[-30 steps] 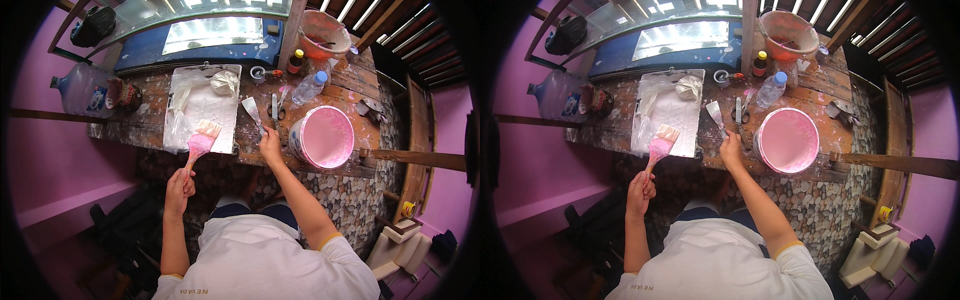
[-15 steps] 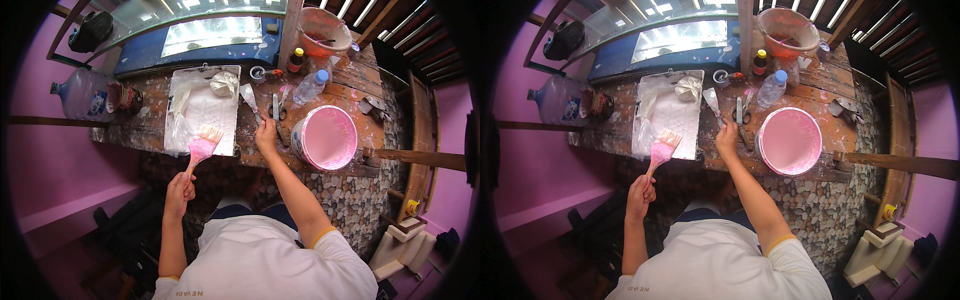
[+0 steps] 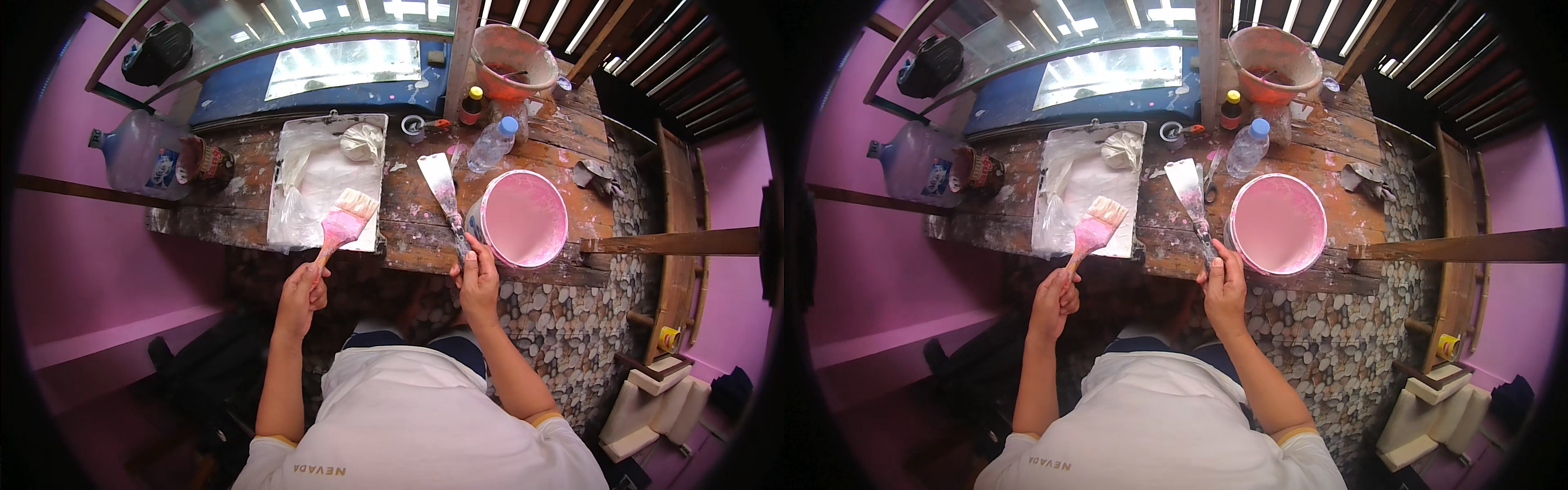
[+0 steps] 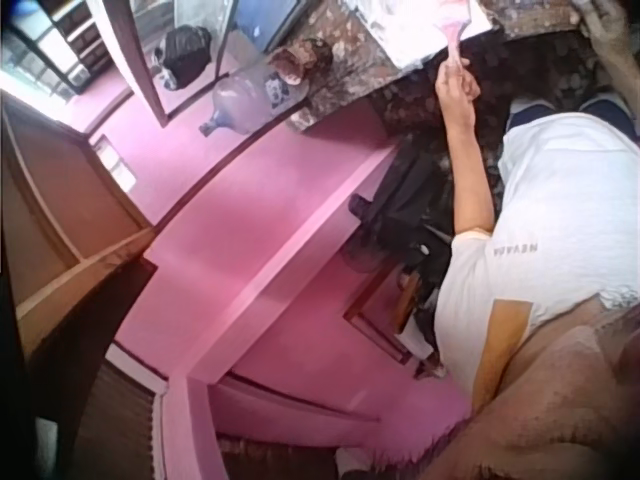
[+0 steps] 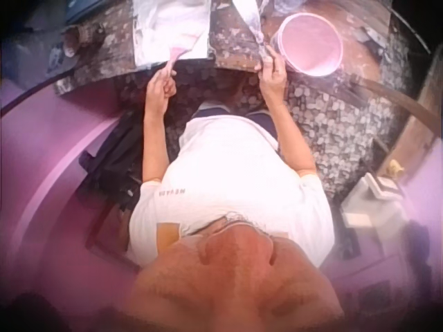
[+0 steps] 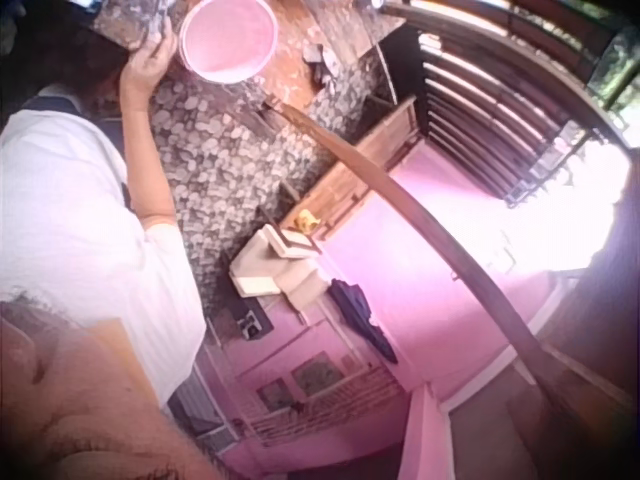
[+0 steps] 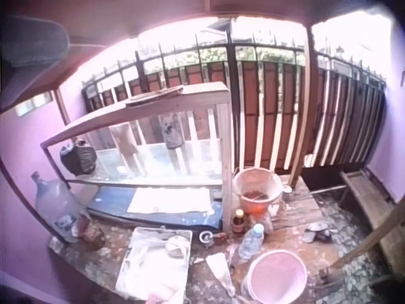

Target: The person pours liquid from a water bottle into a bucket of pink paint and stirs the mixture using a tool.

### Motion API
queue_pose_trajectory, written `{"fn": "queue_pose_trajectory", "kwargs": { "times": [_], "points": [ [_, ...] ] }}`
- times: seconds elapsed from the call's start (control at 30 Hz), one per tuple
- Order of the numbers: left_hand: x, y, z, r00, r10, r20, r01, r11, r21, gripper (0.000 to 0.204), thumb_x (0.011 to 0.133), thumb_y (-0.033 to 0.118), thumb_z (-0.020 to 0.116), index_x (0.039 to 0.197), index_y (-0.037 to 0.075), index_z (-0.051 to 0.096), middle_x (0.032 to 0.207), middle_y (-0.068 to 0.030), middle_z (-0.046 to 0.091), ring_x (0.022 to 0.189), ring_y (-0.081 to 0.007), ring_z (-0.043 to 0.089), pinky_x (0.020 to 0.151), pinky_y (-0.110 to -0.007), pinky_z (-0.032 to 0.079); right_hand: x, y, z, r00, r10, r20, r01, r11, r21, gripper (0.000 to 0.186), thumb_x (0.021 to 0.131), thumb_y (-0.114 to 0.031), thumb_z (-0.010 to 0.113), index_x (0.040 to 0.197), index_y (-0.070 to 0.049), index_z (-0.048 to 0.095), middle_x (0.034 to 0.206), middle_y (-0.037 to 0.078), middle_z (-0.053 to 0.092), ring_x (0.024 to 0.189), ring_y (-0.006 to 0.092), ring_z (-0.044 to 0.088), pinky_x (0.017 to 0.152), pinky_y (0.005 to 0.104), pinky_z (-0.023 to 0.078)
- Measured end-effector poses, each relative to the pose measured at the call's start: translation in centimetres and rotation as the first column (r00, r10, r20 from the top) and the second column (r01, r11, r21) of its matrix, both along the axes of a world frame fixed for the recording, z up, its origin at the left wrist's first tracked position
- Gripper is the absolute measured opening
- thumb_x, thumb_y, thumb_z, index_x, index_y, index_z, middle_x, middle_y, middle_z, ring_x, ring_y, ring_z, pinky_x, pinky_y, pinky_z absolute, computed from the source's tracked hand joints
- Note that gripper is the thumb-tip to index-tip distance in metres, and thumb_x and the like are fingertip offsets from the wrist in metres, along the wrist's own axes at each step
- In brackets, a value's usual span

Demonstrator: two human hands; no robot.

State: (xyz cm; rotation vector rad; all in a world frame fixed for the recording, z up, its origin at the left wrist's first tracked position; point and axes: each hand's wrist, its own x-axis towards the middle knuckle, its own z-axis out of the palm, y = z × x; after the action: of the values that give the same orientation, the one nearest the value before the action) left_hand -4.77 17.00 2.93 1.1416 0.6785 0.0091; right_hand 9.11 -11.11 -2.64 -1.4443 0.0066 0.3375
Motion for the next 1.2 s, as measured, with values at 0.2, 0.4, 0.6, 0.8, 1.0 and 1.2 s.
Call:
{"fn": "queue_pose_trajectory", "kwargs": {
  "times": [0.2,0.4,0.6,0.8,1.0,1.2],
  "points": [
    [0.3,-0.9,-0.9,0.998,-0.011,0.061,0.013,1.000,-0.024,0.031,0.109,0.030,0.050,0.103,0.000,0.059,0.062,0.0053,0.033,0.048,-0.0047,0.028,0.046,-0.024,0.023,-1.8,-8.6,9.0,0.993,-0.055,0.107,0.068,0.990,-0.123,0.033,0.110,-0.009,0.043,0.139,0.002,0.055,0.115,0.004,0.050,0.077,0.0054,0.055,0.059,0.0202,0.045],
    [1.0,-2.1,-1.3,0.996,-0.009,0.092,0.015,0.998,-0.063,0.032,0.109,0.030,0.051,0.104,0.000,0.059,0.062,0.0055,0.035,0.049,-0.0031,0.028,0.046,-0.023,0.023,1.1,-14.5,10.6,0.778,0.262,0.571,0.367,0.548,-0.752,0.033,0.102,-0.003,0.051,0.134,0.003,0.058,0.110,0.014,0.055,0.080,0.0267,0.064,0.071,0.0368,0.054],
    [1.4,-3.0,-1.9,0.994,-0.026,0.107,0.034,0.997,-0.068,0.031,0.109,0.030,0.051,0.104,0.000,0.059,0.062,0.0055,0.035,0.048,-0.0033,0.028,0.045,-0.023,0.024,6.1,-14.1,8.2,0.813,0.498,0.303,0.186,0.271,-0.944,0.028,0.098,-0.005,0.054,0.124,0.001,0.060,0.120,0.023,0.058,0.093,0.0434,0.066,0.081,0.0507,0.054],
    [1.3,-3.8,-2.1,0.993,-0.015,0.118,0.024,0.997,-0.069,0.031,0.109,0.030,0.052,0.104,0.001,0.059,0.062,0.0055,0.035,0.048,-0.0034,0.028,0.045,-0.023,0.023,11.7,-11.4,3.3,0.724,0.677,0.137,0.110,0.083,-0.991,0.013,0.093,-0.006,0.056,0.101,0.003,0.061,0.104,0.024,0.060,0.092,0.0427,0.067,0.081,0.0508,0.055],
    [-0.3,-3.4,-2.5,0.995,0.082,0.058,-0.078,0.994,-0.078,0.031,0.109,0.030,0.052,0.102,0.001,0.060,0.062,0.0055,0.036,0.047,-0.0032,0.029,0.044,-0.023,0.024,11.6,-9.1,2.8,0.707,0.602,0.370,-0.028,0.547,-0.837,0.017,0.094,-0.011,0.065,0.102,0.004,0.064,0.105,0.024,0.061,0.098,0.0444,0.064,0.086,0.0515,0.053],
    [-1.8,-3.2,-5.6,0.984,0.174,0.027,-0.171,0.982,-0.077,0.030,0.108,0.031,0.054,0.101,0.002,0.060,0.061,0.0060,0.037,0.046,-0.0034,0.029,0.043,-0.023,0.024,11.6,-9.7,4.0,0.759,0.586,0.284,0.074,0.355,-0.932,0.020,0.094,-0.011,0.068,0.107,0.003,0.065,0.108,0.023,0.060,0.097,0.0441,0.064,0.085,0.0498,0.053]
  ]
}}
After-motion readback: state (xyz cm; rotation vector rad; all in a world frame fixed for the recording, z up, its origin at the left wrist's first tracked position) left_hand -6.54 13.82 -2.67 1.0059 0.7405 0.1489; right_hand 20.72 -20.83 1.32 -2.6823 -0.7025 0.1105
